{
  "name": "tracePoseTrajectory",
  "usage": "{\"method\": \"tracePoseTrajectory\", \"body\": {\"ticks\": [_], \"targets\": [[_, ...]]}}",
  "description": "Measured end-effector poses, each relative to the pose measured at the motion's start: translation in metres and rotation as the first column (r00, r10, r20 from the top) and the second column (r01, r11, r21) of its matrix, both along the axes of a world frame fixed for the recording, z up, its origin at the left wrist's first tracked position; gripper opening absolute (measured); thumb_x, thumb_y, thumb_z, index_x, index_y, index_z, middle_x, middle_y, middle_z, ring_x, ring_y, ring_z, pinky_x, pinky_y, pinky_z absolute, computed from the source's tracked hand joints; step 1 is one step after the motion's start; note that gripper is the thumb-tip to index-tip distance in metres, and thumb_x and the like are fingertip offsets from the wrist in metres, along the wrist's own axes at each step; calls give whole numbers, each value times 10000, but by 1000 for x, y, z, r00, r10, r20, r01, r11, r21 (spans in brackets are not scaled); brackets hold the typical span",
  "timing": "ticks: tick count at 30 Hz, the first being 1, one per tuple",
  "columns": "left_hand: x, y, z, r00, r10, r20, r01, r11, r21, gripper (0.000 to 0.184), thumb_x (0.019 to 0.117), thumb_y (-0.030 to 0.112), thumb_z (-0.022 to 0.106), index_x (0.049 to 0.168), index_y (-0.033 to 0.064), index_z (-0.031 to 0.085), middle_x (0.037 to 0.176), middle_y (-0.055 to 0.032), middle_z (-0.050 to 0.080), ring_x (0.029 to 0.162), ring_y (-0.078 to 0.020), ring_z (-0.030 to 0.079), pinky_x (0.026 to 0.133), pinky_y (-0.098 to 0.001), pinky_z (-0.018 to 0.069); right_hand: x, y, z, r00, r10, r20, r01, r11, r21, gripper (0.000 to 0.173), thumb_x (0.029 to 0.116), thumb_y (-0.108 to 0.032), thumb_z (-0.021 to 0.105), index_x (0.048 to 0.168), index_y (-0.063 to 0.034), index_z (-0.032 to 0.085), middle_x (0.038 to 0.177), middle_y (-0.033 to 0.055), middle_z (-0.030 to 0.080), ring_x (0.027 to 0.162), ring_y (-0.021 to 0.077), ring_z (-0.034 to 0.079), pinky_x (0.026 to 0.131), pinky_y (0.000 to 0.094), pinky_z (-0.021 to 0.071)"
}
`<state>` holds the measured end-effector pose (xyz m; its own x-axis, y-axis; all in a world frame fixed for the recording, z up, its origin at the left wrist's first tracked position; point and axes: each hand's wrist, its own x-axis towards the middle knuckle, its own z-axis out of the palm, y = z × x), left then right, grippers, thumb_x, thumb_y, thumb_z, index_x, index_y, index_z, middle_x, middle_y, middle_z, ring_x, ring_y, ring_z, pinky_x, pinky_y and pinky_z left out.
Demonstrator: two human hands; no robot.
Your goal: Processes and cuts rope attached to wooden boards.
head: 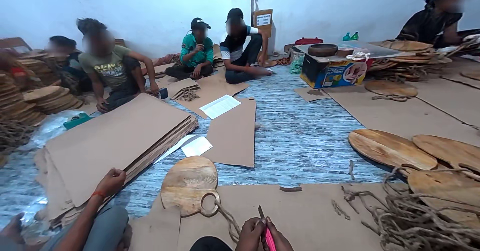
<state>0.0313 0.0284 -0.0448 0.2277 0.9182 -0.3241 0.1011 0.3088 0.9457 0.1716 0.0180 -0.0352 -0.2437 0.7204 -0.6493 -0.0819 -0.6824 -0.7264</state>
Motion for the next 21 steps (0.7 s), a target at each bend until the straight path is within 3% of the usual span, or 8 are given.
{"method": "tracePoseTrajectory", "body": {"ticks": [7,11,21], "targets": [[0,1,-2,1000,16,7,-16,1000,26,365,1067,321,446,995,43,671,718,36,570,578,-36,492,566,-236,439,0,2,-3,1000,-4,6,4,1000,26,628,1106,-570,174,879,-134,564,595,-17,507,450,109,460,430,262,413],[2,0,-1,1000,21,-1,-21,1000,21,354,1052,328,498,1060,25,680,761,14,604,616,-48,520,609,-266,470,1,-2,3,999,17,28,-18,999,46,612,1112,-552,163,872,-143,550,594,-28,489,456,99,449,440,259,412],[4,1,-3,1000,0,4,0,1000,12,385,1057,356,494,1101,18,674,823,-26,628,678,-84,553,658,-301,485,3,1,-1,999,-32,4,32,999,11,624,1111,-555,166,861,-137,556,572,-26,481,434,95,440,422,249,405]]}}
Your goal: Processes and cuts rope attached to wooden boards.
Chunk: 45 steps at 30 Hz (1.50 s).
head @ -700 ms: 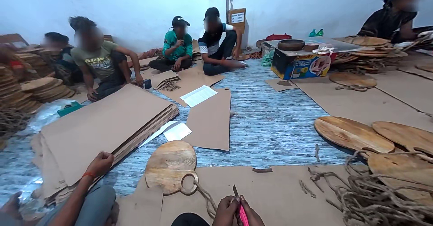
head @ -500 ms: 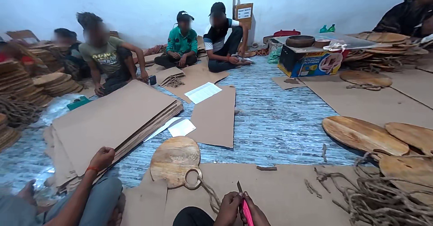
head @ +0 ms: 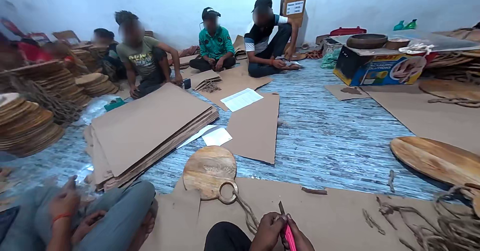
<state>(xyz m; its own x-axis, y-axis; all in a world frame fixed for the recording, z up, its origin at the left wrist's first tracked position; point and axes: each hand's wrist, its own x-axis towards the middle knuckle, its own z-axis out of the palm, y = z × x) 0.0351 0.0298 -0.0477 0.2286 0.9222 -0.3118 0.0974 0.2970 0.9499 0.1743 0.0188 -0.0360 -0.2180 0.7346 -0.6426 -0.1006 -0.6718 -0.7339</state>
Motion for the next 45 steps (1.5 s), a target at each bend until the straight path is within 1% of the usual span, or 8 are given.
{"method": "tracePoseTrajectory", "body": {"ticks": [8,12,16,20,22,29,42,45], "targets": [[3,0,-1,1000,-18,-11,18,1000,-17,417,1069,379,472,1165,18,659,850,-53,648,710,-112,586,693,-328,511,7,1,-7,1000,20,-15,-19,1000,12,638,1107,-567,167,906,-125,581,596,-10,503,446,112,450,421,258,403],[4,1,1,1000,-14,-25,14,1000,-1,415,1077,373,440,1116,26,663,831,-34,623,691,-101,563,667,-317,493,6,2,-5,999,17,-36,-16,1000,2,637,1105,-569,156,884,-134,566,583,-21,477,434,100,424,409,243,377],[3,2,4,999,-42,-17,42,999,-3,415,1083,374,436,1154,17,636,847,-38,612,720,-105,571,699,-319,503,5,2,2,999,-4,-33,4,1000,-18,638,1108,-563,147,865,-136,554,552,-31,456,412,91,412,393,235,367],[2,2,7,996,-80,-47,80,997,8,432,1094,342,426,1235,-23,608,989,-122,639,830,-171,603,777,-371,519,6,1,-3,1000,8,-27,-8,1000,-2,623,1105,-567,159,855,-150,548,557,-44,445,420,88,400,405,241,362],[3,2,7,996,-70,-47,70,997,15,439,1091,345,428,1239,-28,606,996,-127,637,834,-172,604,782,-370,520,5,0,4,1000,-1,-2,1,1000,-12,619,1104,-572,168,838,-155,540,548,-50,429,411,82,385,399,237,357],[3,3,1,999,-48,12,48,999,13,415,1084,347,421,1189,-1,621,884,-53,615,749,-110,579,710,-313,506,4,3,-10,1000,-13,-5,13,1000,-4,623,1109,-559,168,856,-145,557,552,-38,459,411,88,407,400,238,373],[5,4,0,999,-31,-15,31,999,-6,431,1074,377,436,1200,13,629,944,-84,625,793,-149,593,739,-356,513,2,4,-5,1000,-21,16,21,999,-26,639,1110,-558,165,816,-140,549,548,-33,456,420,93,414,416,245,384],[5,4,1,999,-39,-18,39,999,-2,450,1078,381,418,1234,12,624,1022,-108,620,839,-163,599,761,-365,514,1,4,-4,999,-41,18,41,999,-15,629,1114,-547,183,835,-136,569,555,-33,470,423,89,425,416,240,390]]}}
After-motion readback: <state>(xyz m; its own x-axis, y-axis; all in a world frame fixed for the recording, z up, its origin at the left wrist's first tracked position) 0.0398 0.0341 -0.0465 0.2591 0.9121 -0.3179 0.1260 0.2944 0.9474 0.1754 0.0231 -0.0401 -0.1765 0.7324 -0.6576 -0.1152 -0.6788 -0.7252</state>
